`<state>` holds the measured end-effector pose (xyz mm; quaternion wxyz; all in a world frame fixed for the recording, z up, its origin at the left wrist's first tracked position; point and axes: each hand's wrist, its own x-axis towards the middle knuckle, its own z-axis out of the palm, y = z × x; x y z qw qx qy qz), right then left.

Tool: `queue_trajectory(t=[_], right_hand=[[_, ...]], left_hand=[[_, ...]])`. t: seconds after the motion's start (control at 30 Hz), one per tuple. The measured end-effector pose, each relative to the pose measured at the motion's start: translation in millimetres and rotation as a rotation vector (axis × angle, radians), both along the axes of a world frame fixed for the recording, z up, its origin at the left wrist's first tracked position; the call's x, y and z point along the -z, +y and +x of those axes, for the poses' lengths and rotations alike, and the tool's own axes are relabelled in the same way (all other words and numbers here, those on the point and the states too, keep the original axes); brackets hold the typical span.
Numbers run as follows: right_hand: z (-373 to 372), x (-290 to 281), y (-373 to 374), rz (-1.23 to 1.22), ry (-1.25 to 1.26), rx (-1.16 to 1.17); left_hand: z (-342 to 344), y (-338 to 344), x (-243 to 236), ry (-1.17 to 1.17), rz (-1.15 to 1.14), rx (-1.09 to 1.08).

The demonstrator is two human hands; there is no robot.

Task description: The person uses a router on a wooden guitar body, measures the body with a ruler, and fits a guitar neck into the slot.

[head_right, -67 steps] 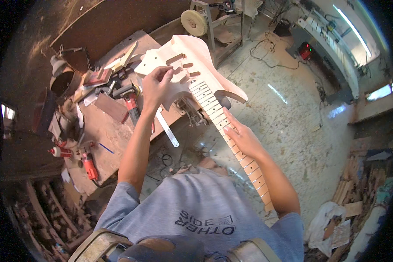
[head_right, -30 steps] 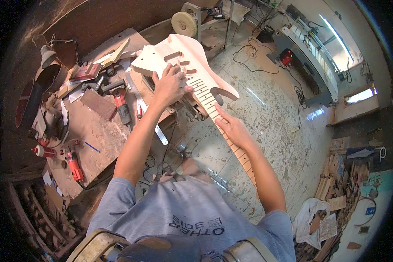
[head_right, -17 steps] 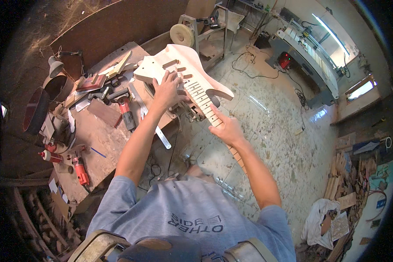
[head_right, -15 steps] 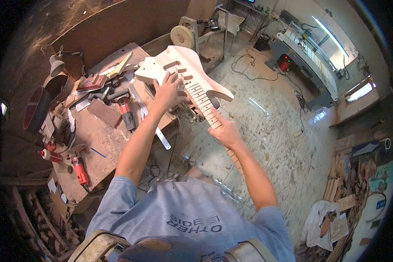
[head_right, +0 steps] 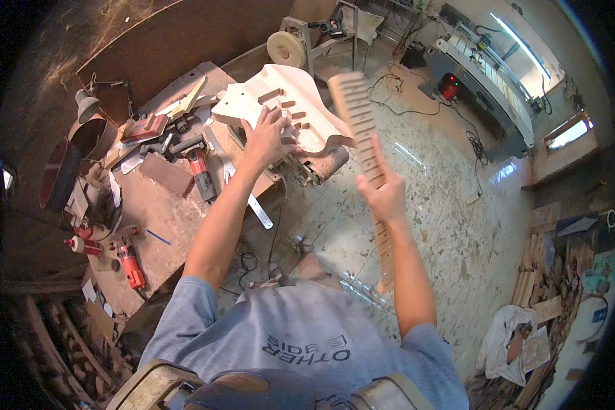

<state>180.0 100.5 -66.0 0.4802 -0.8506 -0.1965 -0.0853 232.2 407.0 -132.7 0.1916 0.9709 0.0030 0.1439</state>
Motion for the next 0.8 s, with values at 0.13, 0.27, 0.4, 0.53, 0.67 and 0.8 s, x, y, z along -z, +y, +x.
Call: queue_trajectory(t=[0.13,0.27,0.4,0.53,0.67,0.8], right_hand=[[-9,-30,-6,0.247,0.106,0.044],[-41,-3,-33,0.210,0.104,0.094],[-102,38,-78,0.183,0.181,0.254],[-163,40,-120,0.265,0.329,0.457],[-187,54,-163,0.399,0.492,0.651],[-195,76,-199,0.504,0.630,0.789]], left_hand=[[-1,-4,-16,0.030,-0.039,-0.026],[11,-20,-7,-0.020,0.038,-0.095],[23,-17,-9,-0.138,-0.015,0.117],[29,16,-18,-0.195,0.109,0.505],[34,-2,-28,-0.263,0.363,0.648],[41,13,-29,-0.314,0.407,0.692]])
